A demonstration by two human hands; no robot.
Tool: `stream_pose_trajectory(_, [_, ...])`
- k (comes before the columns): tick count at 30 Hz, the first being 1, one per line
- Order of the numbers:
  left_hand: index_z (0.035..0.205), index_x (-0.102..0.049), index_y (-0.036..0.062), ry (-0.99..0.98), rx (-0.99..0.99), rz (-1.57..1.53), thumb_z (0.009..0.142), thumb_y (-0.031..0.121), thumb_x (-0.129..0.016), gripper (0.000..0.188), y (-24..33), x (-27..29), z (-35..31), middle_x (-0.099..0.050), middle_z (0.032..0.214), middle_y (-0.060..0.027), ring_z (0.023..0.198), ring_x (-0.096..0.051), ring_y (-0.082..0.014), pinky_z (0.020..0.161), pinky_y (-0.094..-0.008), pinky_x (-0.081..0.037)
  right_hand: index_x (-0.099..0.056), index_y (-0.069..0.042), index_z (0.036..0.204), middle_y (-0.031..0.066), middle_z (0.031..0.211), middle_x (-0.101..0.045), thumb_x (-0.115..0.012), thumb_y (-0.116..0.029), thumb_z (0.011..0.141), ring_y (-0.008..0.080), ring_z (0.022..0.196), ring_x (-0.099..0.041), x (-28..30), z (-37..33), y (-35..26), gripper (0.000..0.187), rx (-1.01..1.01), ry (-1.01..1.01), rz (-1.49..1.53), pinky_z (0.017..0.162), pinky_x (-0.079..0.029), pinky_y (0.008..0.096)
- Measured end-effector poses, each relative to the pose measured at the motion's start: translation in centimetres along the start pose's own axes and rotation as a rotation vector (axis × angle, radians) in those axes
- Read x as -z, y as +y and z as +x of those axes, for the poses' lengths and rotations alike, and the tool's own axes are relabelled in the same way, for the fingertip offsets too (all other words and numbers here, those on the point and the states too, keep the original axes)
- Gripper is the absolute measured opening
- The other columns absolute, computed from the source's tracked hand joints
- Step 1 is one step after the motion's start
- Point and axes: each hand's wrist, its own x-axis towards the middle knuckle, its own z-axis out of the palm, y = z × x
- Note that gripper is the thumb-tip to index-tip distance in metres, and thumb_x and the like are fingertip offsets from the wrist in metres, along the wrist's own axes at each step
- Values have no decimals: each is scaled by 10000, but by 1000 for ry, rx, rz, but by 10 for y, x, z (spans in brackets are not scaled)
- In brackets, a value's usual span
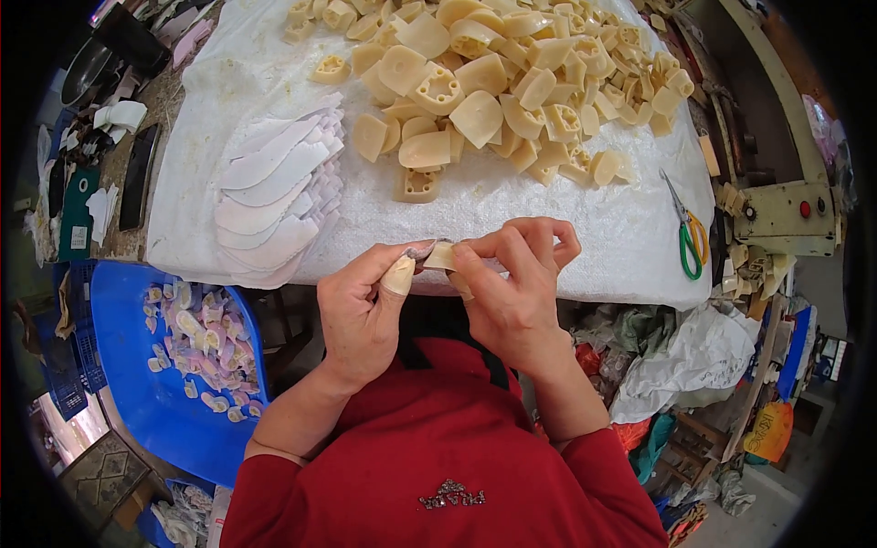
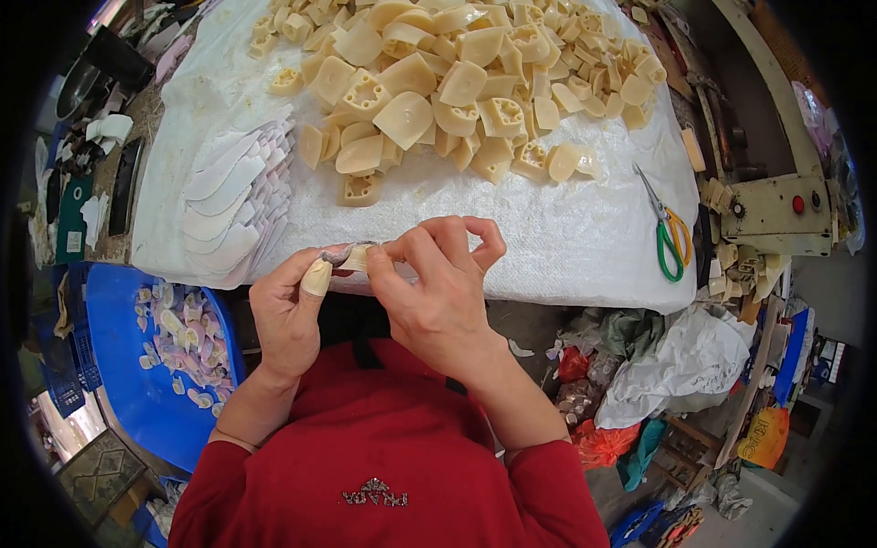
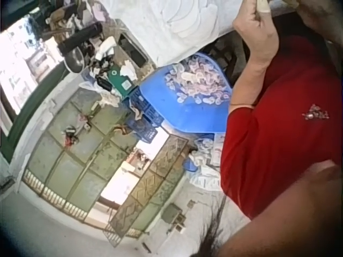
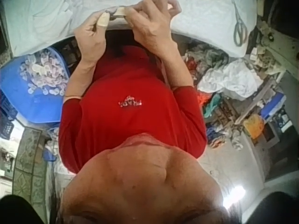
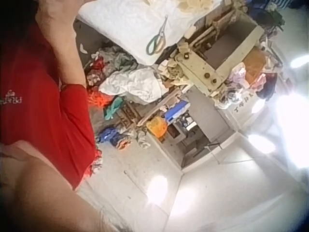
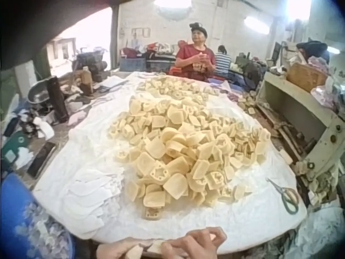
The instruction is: Manually assembling shoe components by fitting pink inserts into tan plastic heel or sole parts.
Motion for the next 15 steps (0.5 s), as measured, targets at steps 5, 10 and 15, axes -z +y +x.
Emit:
stream_pose_trajectory(5, [1049, -628, -25, -5, -103, 237, 893, 56, -552, 191, -9, -6, -5, -642, 839, -141, 746, -637, -206, 677, -280, -488, -604, -107, 854, 5, 793, -489, -625, -80, 605, 215, 835, -486, -3, -2, -3, 251, -55, -92, 2, 811, -260, 454])
stream_pose_trajectory(10, [1068, -630, -7, -17, -168, 289, 877, 52, -574, 208, -5, -8, -7, -629, 912, -145, 798, -629, -227, 692, -282, -486, -608, -104, 850, 12, 789, -492, -642, -73, 625, 215, 818, -480, -12, -8, 0, 231, -101, -59, 48, 796, -260, 448])
stream_pose_trajectory(15, [1088, -653, 55, -54, -134, -52, 865, 81, -619, 227, -25, -2, -5, -602, 871, -99, 773, -585, -149, 733, -250, -475, -616, -97, 879, 15, 785, -502, -660, -32, 695, 213, 799, -471, -14, -13, 4, 201, -151, 7, 388, 790, -273, 393])
